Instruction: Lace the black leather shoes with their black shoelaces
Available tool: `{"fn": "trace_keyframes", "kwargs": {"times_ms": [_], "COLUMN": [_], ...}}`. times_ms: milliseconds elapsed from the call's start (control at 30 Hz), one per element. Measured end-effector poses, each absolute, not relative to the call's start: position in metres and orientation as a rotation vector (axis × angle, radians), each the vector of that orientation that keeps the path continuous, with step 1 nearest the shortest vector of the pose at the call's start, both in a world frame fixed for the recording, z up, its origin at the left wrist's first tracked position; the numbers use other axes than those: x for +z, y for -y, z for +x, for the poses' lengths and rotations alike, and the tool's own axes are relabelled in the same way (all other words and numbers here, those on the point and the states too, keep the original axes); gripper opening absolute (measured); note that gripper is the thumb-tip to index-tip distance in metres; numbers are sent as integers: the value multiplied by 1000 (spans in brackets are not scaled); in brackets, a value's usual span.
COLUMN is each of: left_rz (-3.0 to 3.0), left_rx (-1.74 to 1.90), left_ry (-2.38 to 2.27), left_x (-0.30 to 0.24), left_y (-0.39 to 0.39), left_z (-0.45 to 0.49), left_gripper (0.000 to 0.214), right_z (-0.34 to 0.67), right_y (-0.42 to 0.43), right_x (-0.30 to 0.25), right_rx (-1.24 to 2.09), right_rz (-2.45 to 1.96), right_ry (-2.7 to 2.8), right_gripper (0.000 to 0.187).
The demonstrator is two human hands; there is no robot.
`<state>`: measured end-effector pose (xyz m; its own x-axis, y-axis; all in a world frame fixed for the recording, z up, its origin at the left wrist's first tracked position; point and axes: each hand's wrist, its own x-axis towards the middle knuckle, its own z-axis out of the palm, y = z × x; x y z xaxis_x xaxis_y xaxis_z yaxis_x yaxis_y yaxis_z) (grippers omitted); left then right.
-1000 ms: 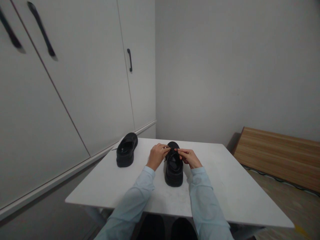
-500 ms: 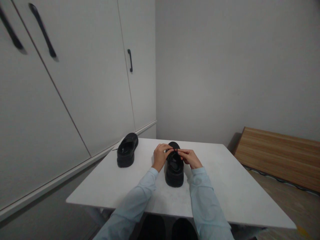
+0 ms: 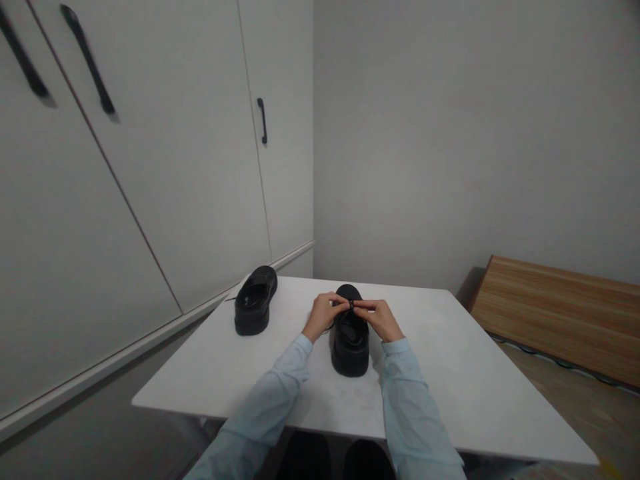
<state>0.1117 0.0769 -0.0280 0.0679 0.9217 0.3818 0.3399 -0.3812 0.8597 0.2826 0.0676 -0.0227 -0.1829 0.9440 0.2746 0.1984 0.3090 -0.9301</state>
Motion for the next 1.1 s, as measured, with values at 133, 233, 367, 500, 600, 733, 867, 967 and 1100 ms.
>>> {"fn": "trace_keyframes", "kwargs": {"times_ms": [133, 233, 367, 500, 600, 733, 867, 967, 1100], "left_rz": [1831, 1880, 1927, 1928, 1919, 1894, 1926, 1993, 2079], "left_rx": [1271, 1258, 1211, 1183, 1164, 1175, 1222, 1242, 1271], "left_ry": [-1186, -1120, -1097, -1066, -1049, -1042, -1028, -1031, -1115], "left_x": [-29, -29, -29, -28, -28, -28, -26, -23, -22], "left_y": [-79, -80, -81, -82, -84, -85, -80, -76, -71], "left_z": [109, 106, 104, 103, 104, 107, 109, 110, 113], "left_gripper": [11, 14, 15, 16, 13, 10, 11, 12, 10], "right_z": [284, 284, 285, 284, 283, 284, 284, 283, 282], "right_y": [-70, -70, -70, -69, -69, -70, -71, -72, -71], "right_x": [-25, -26, -25, -24, -25, -25, -24, -22, -20], "right_rx": [880, 761, 606, 483, 461, 477, 555, 650, 736], "right_rz": [-1094, -1154, -1242, -1272, -1255, -1216, -1162, -1095, -1037], "right_ry": [1709, 1784, 1853, 1901, 1911, 1894, 1838, 1776, 1716], "right_gripper": [40, 38, 35, 30, 28, 28, 27, 23, 17]}}
